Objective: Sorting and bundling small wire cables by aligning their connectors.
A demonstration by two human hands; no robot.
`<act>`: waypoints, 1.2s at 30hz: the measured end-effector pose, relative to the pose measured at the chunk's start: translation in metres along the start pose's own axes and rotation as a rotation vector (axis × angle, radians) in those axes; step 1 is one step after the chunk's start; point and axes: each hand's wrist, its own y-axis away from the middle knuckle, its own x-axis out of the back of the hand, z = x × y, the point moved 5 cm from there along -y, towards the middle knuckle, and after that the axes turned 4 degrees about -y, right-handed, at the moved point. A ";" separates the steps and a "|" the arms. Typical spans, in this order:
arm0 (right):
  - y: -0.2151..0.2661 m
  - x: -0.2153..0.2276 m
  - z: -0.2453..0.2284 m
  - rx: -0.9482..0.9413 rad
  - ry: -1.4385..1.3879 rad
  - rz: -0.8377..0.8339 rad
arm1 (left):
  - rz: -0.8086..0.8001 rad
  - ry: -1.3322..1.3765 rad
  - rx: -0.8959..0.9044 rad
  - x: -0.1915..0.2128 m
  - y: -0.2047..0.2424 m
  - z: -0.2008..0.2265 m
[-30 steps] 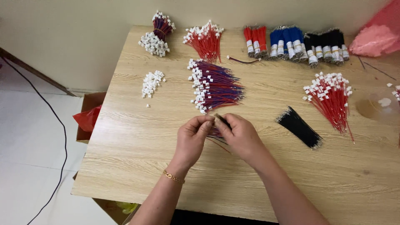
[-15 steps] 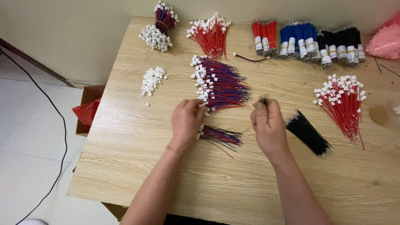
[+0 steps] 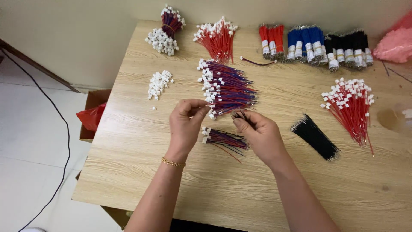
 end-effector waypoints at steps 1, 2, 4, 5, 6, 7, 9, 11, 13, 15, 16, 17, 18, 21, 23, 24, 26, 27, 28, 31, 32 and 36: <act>0.001 -0.002 -0.001 0.007 -0.001 -0.003 | 0.005 0.000 -0.005 0.001 0.005 0.007; 0.001 -0.005 -0.002 0.020 0.003 -0.017 | -0.030 0.060 0.013 -0.001 0.010 0.013; 0.003 -0.007 -0.008 0.038 0.009 -0.031 | -0.065 0.121 0.026 -0.005 0.020 0.026; 0.005 -0.009 -0.015 0.054 0.040 -0.051 | -0.109 0.145 0.025 -0.009 0.025 0.032; 0.007 -0.010 -0.020 0.069 0.072 -0.070 | -0.154 0.168 0.024 -0.013 0.031 0.038; 0.008 -0.010 -0.026 0.074 0.073 -0.069 | -0.154 0.171 0.020 -0.015 0.036 0.034; 0.011 -0.010 -0.036 0.099 0.238 -0.072 | -0.198 0.307 0.112 -0.023 0.046 0.023; 0.016 -0.008 -0.039 0.089 0.303 -0.074 | -0.198 0.362 0.156 -0.026 0.051 0.021; 0.020 -0.009 -0.045 0.080 0.366 -0.075 | -0.199 0.416 0.199 -0.028 0.054 0.020; 0.024 -0.011 -0.052 0.050 0.308 -0.056 | -0.215 0.451 0.266 -0.029 0.056 0.019; 0.025 -0.011 -0.052 0.054 0.307 -0.056 | -0.214 0.451 0.262 -0.028 0.057 0.019; 0.025 -0.012 -0.053 0.063 0.253 -0.047 | -0.216 0.444 0.272 -0.027 0.058 0.019; 0.025 -0.012 -0.053 0.071 0.199 -0.038 | -0.219 0.437 0.283 -0.026 0.059 0.018; 0.025 -0.011 -0.053 0.180 0.314 -0.032 | -0.222 0.462 0.275 -0.028 0.062 0.006; 0.029 -0.011 -0.060 0.215 0.392 -0.018 | -0.216 0.487 0.282 -0.026 0.063 0.010; 0.030 -0.010 -0.064 0.250 0.470 -0.005 | -0.209 0.512 0.289 -0.025 0.063 0.012; 0.030 -0.009 -0.062 0.270 0.524 0.002 | -0.212 0.555 0.307 -0.028 0.063 0.003; 0.030 -0.009 -0.061 0.289 0.578 0.007 | -0.213 0.597 0.326 -0.030 0.063 -0.003; 0.029 -0.009 -0.061 0.287 0.577 0.009 | -0.216 0.596 0.327 -0.029 0.064 0.000; 0.027 -0.011 -0.063 0.321 0.635 0.003 | -0.218 0.720 0.385 -0.031 0.065 0.001; 0.027 -0.012 -0.062 0.289 0.635 -0.027 | -0.234 0.759 0.402 -0.032 0.064 -0.001; 0.030 -0.012 -0.062 0.219 0.670 -0.046 | -0.259 0.855 0.440 -0.031 0.065 0.002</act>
